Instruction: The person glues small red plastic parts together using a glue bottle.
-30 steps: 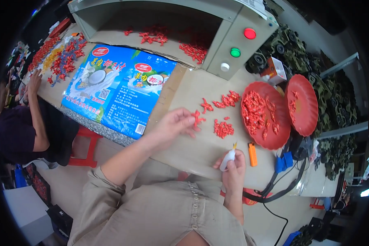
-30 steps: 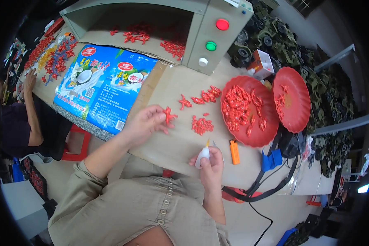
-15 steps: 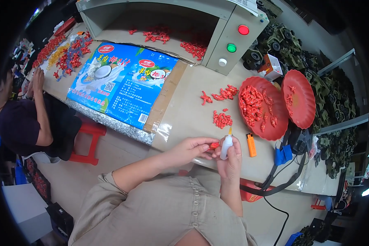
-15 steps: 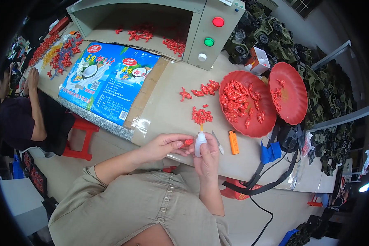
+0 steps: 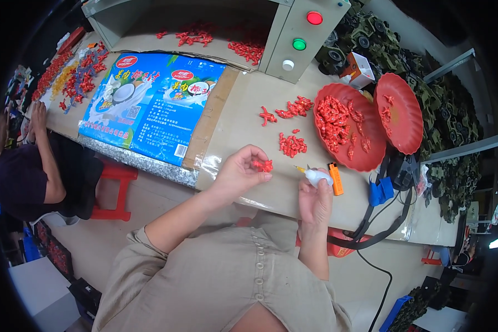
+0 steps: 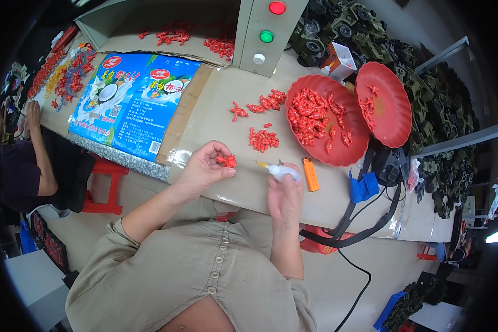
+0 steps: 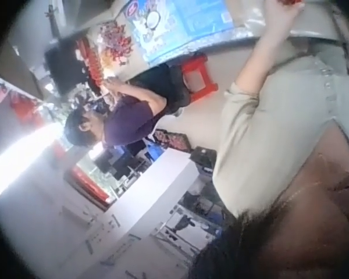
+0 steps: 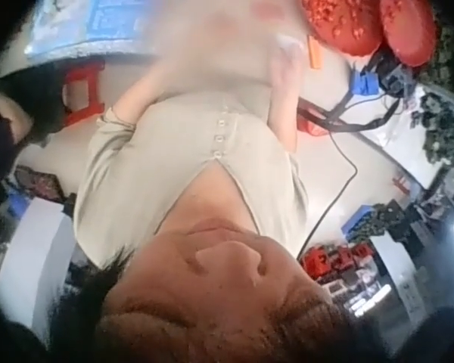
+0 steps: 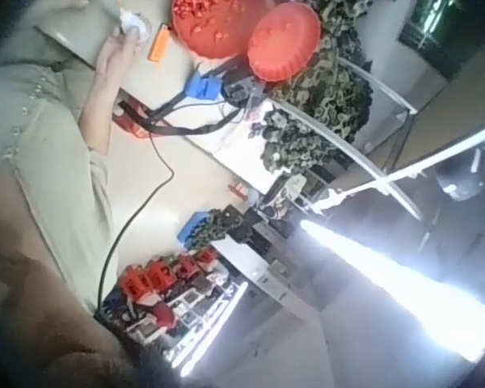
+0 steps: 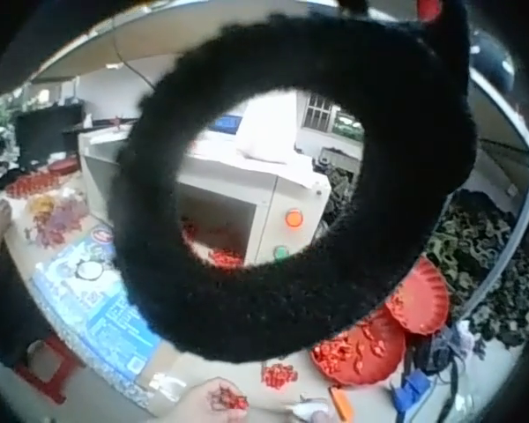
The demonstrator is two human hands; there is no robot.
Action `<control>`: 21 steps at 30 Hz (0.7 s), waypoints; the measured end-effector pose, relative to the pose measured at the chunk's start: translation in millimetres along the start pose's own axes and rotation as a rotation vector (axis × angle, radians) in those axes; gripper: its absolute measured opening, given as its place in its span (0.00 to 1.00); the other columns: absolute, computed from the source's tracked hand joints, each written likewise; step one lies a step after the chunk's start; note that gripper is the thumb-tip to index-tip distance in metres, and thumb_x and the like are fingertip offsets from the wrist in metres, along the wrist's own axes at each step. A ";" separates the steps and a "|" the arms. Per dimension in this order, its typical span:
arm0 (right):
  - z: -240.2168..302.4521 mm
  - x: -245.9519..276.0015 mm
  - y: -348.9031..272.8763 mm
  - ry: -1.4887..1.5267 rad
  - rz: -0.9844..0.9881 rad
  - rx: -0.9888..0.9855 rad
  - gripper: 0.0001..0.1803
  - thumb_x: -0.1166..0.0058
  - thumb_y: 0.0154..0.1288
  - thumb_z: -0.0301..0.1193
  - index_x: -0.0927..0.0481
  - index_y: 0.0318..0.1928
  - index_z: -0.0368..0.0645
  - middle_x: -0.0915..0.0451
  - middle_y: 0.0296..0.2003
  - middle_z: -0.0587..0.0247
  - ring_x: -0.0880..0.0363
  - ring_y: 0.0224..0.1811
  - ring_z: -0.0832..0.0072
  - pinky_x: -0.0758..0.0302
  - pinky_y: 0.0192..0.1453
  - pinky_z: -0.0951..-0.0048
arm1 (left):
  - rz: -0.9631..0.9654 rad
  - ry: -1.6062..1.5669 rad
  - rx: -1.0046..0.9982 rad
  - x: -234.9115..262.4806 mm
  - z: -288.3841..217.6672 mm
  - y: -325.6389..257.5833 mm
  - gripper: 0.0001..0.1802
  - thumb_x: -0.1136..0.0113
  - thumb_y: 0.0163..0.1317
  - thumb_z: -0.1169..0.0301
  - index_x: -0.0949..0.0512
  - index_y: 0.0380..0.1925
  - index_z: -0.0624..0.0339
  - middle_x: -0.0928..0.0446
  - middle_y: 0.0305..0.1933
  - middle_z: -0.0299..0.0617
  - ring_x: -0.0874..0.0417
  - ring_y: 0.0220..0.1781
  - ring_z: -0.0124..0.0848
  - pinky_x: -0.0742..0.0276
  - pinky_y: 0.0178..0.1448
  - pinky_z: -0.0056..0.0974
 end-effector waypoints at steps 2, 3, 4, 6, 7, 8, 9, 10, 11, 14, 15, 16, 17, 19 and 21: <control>-0.6 0.1 1.7 0.023 -0.011 0.008 0.14 0.49 0.56 0.30 0.33 0.42 0.40 0.29 0.35 0.63 0.30 0.31 0.75 0.33 0.32 0.76 | -0.021 0.035 -0.080 -1.4 0.6 2.3 0.17 0.43 0.47 0.83 0.33 0.38 0.62 0.30 0.35 0.36 0.28 0.37 0.20 0.28 0.42 0.25; -1.2 -0.9 2.5 0.047 -0.017 0.013 0.12 0.50 0.56 0.30 0.32 0.41 0.41 0.29 0.35 0.62 0.30 0.30 0.76 0.33 0.31 0.76 | -0.017 0.032 -0.076 -2.5 0.4 3.1 0.17 0.43 0.47 0.83 0.33 0.38 0.62 0.30 0.35 0.36 0.28 0.37 0.20 0.28 0.42 0.25; -1.6 -3.3 2.5 0.045 -0.022 0.015 0.12 0.50 0.56 0.30 0.32 0.41 0.41 0.29 0.35 0.62 0.30 0.30 0.76 0.33 0.31 0.76 | -0.040 0.073 -0.026 -2.9 0.1 3.4 0.16 0.43 0.48 0.83 0.32 0.37 0.62 0.30 0.35 0.36 0.28 0.37 0.20 0.28 0.42 0.24; -0.4 -11.0 2.0 -0.148 0.028 0.071 0.11 0.50 0.57 0.30 0.33 0.39 0.41 0.30 0.35 0.59 0.30 0.30 0.75 0.33 0.32 0.76 | -0.062 0.111 0.026 -4.8 2.8 4.0 0.14 0.43 0.48 0.83 0.32 0.36 0.62 0.30 0.34 0.36 0.27 0.36 0.19 0.28 0.42 0.24; -1.0 -10.1 2.8 -0.194 0.039 0.109 0.11 0.50 0.57 0.30 0.34 0.39 0.40 0.30 0.36 0.57 0.30 0.30 0.75 0.32 0.32 0.76 | -0.064 0.118 0.011 -5.8 4.7 4.5 0.14 0.43 0.48 0.83 0.32 0.36 0.63 0.30 0.34 0.36 0.27 0.36 0.20 0.28 0.42 0.24; -3.7 -9.2 2.2 -0.194 0.037 0.107 0.11 0.50 0.57 0.30 0.34 0.39 0.40 0.30 0.36 0.57 0.30 0.30 0.75 0.32 0.32 0.76 | -0.068 0.128 -0.004 -5.6 6.3 4.5 0.13 0.44 0.49 0.83 0.32 0.35 0.63 0.30 0.34 0.36 0.27 0.35 0.20 0.28 0.42 0.24; -5.2 -9.2 1.2 -0.256 0.046 0.154 0.13 0.49 0.56 0.31 0.34 0.39 0.41 0.31 0.36 0.57 0.31 0.29 0.75 0.33 0.31 0.76 | -0.069 0.127 -0.001 -5.5 8.7 4.5 0.13 0.44 0.49 0.83 0.32 0.35 0.63 0.30 0.34 0.36 0.27 0.35 0.20 0.28 0.42 0.24; -6.4 -9.6 0.0 -0.319 0.055 0.201 0.14 0.48 0.56 0.32 0.34 0.40 0.41 0.32 0.36 0.58 0.31 0.29 0.75 0.34 0.31 0.76 | -0.065 0.117 -0.040 -5.6 10.1 4.5 0.13 0.44 0.49 0.84 0.32 0.35 0.64 0.30 0.33 0.36 0.27 0.35 0.20 0.28 0.42 0.24; -8.5 -10.1 -1.3 -0.318 0.052 0.197 0.14 0.48 0.56 0.32 0.34 0.40 0.41 0.32 0.36 0.58 0.31 0.29 0.75 0.34 0.31 0.76 | -0.061 0.107 -0.079 -5.7 10.9 4.2 0.13 0.44 0.48 0.84 0.32 0.35 0.64 0.30 0.33 0.37 0.27 0.35 0.21 0.28 0.42 0.25; -9.0 -14.0 -6.6 -0.437 0.079 0.309 0.15 0.48 0.56 0.32 0.36 0.40 0.40 0.32 0.36 0.56 0.31 0.29 0.75 0.32 0.32 0.76 | -0.099 0.090 -0.157 -5.0 12.2 5.0 0.14 0.44 0.48 0.85 0.33 0.35 0.65 0.30 0.32 0.38 0.27 0.35 0.21 0.28 0.42 0.25; -8.6 -15.7 -8.7 -0.529 0.108 0.356 0.15 0.49 0.56 0.32 0.37 0.39 0.40 0.32 0.36 0.56 0.31 0.29 0.75 0.32 0.32 0.76 | -0.100 0.090 -0.153 -5.5 12.1 4.6 0.14 0.44 0.48 0.85 0.33 0.35 0.65 0.30 0.32 0.38 0.27 0.35 0.21 0.28 0.42 0.25; -8.2 -16.8 -10.4 -0.622 0.137 0.402 0.15 0.49 0.56 0.32 0.37 0.39 0.39 0.32 0.36 0.55 0.31 0.29 0.75 0.31 0.32 0.77 | -0.129 0.094 -0.141 -5.5 11.2 3.9 0.13 0.44 0.47 0.85 0.33 0.34 0.65 0.30 0.32 0.37 0.28 0.35 0.21 0.28 0.41 0.25; -8.7 -14.7 -11.6 -0.621 0.135 0.400 0.15 0.49 0.56 0.32 0.37 0.39 0.39 0.32 0.36 0.55 0.31 0.29 0.75 0.31 0.32 0.77 | -0.158 0.099 -0.128 -5.4 11.0 3.1 0.13 0.43 0.47 0.85 0.33 0.33 0.65 0.29 0.31 0.36 0.28 0.35 0.20 0.28 0.39 0.25; -9.3 -11.7 -14.0 -0.746 0.145 0.463 0.15 0.49 0.56 0.32 0.38 0.39 0.39 0.32 0.37 0.55 0.32 0.30 0.77 0.32 0.33 0.79 | -0.163 0.128 -0.140 -6.2 12.5 2.6 0.13 0.43 0.47 0.85 0.33 0.33 0.64 0.30 0.31 0.36 0.28 0.35 0.20 0.28 0.40 0.25; -10.2 -12.5 -15.0 -0.761 0.164 0.483 0.15 0.49 0.56 0.32 0.38 0.39 0.39 0.32 0.37 0.55 0.32 0.29 0.77 0.32 0.33 0.79 | -0.165 0.156 -0.151 -6.9 14.1 2.5 0.13 0.43 0.47 0.85 0.33 0.33 0.64 0.30 0.31 0.36 0.27 0.35 0.20 0.27 0.40 0.25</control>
Point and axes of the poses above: each hand's wrist, its own y-axis towards the middle knuckle, its own x-axis out of the back of the hand, z = x × y, the point moved 3 cm from there along y, towards the middle knuckle
